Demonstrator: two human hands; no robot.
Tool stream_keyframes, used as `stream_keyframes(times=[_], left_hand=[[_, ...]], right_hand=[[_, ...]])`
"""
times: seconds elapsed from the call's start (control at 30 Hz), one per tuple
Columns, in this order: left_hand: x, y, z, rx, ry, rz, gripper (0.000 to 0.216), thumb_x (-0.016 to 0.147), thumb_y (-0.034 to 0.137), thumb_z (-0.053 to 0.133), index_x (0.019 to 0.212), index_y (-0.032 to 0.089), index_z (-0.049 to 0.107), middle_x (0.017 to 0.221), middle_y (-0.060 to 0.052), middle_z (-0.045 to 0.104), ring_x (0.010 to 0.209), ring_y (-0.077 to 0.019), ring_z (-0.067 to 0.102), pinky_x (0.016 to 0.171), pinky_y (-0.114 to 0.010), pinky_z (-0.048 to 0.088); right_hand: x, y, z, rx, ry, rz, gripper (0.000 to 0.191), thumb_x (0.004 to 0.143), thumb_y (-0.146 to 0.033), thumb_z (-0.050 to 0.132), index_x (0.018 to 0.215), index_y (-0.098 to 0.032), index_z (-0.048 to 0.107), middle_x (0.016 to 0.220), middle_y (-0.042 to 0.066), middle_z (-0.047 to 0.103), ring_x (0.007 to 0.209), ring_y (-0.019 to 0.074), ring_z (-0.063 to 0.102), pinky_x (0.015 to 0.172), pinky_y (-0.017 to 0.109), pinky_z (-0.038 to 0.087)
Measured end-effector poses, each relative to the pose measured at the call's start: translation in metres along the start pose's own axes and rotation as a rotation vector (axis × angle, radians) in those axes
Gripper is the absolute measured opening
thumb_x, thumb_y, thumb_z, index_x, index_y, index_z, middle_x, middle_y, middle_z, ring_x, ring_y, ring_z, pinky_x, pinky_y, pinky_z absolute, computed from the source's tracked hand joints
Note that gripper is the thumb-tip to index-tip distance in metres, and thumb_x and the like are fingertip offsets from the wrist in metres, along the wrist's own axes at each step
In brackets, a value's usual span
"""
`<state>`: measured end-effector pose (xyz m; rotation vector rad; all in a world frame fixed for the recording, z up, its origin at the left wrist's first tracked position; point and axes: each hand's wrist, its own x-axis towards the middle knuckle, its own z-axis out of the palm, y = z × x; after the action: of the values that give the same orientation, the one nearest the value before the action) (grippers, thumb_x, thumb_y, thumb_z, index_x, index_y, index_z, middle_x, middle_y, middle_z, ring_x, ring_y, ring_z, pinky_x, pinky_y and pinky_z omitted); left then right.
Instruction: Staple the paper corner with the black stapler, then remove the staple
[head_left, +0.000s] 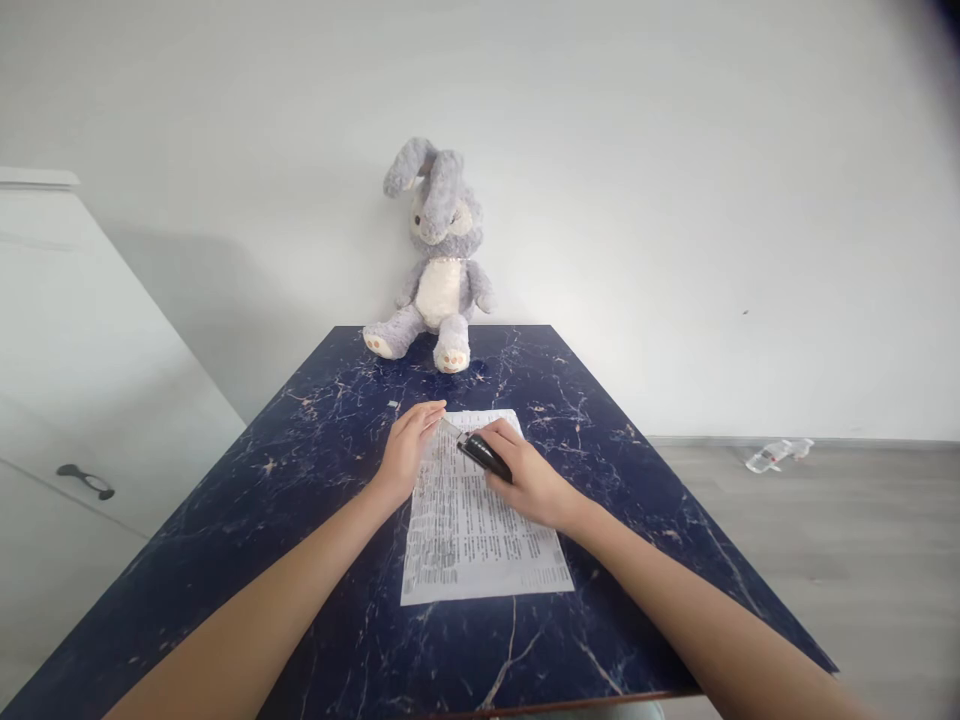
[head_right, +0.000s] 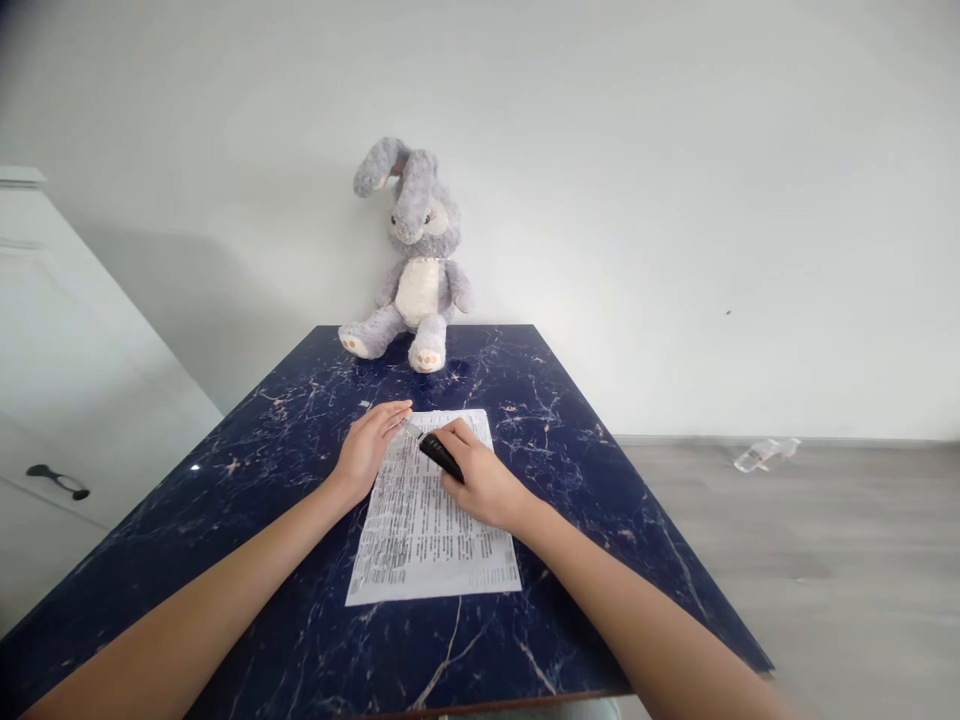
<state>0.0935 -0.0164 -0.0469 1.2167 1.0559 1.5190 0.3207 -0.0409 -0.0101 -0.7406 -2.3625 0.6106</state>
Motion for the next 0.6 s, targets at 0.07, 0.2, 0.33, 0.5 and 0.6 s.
stream_keyframes(times=[0.07,0.2,0.33,0.5,0.6], left_hand=[[-0.001,0.003,0.001,-0.147,-0.059,-0.131,0.044,0.1,0.055,0.047,0.114,0.019,0.069,0.141,-0.015,0.064,0.132,-0.0299,0.061,0.114,-0.048,0.047],[-0.003,0.005,0.001,-0.358,-0.321,-0.417,0.064,0.1,0.069,0.037,0.116,0.015,0.069,0.14,-0.019,0.063,0.131,-0.0328,0.061,0.114,-0.048,0.048],[-0.005,0.008,0.003,-0.516,-0.315,-0.473,0.053,0.103,0.056,0.047,0.121,0.011,0.069,0.137,-0.018,0.065,0.133,-0.0295,0.059,0.117,-0.042,0.046],[-0.005,0.007,0.002,-0.514,-0.304,-0.453,0.024,0.099,0.022,0.062,0.118,0.011,0.073,0.133,-0.014,0.068,0.132,-0.026,0.06,0.12,-0.038,0.043],[-0.004,0.004,0.0,-0.439,-0.303,-0.42,0.026,0.091,0.007,0.067,0.115,0.01,0.074,0.133,-0.015,0.069,0.133,-0.0255,0.06,0.122,-0.036,0.04]], right_hand=[[-0.001,0.004,0.003,-0.221,0.085,-0.046,0.063,0.084,0.002,0.046,0.143,-0.02,0.047,0.13,0.015,0.051,0.117,0.0287,0.053,0.098,0.045,0.05],[-0.001,0.011,0.005,-0.749,0.103,-0.179,0.054,0.094,0.002,0.038,0.143,-0.019,0.051,0.128,0.018,0.058,0.117,0.034,0.052,0.095,0.053,0.048],[0.001,0.009,0.005,-0.957,0.057,-0.296,0.041,0.101,-0.004,0.042,0.137,-0.018,0.057,0.131,0.016,0.06,0.111,0.0301,0.056,0.093,0.049,0.049],[0.002,0.012,0.008,-0.912,0.092,-0.235,0.049,0.094,0.002,0.045,0.137,-0.018,0.057,0.129,0.016,0.061,0.108,0.0314,0.056,0.09,0.049,0.05],[0.003,0.016,0.007,-0.592,0.174,-0.087,0.058,0.084,0.006,0.05,0.135,-0.02,0.057,0.12,0.014,0.061,0.107,0.0301,0.057,0.086,0.045,0.051]])
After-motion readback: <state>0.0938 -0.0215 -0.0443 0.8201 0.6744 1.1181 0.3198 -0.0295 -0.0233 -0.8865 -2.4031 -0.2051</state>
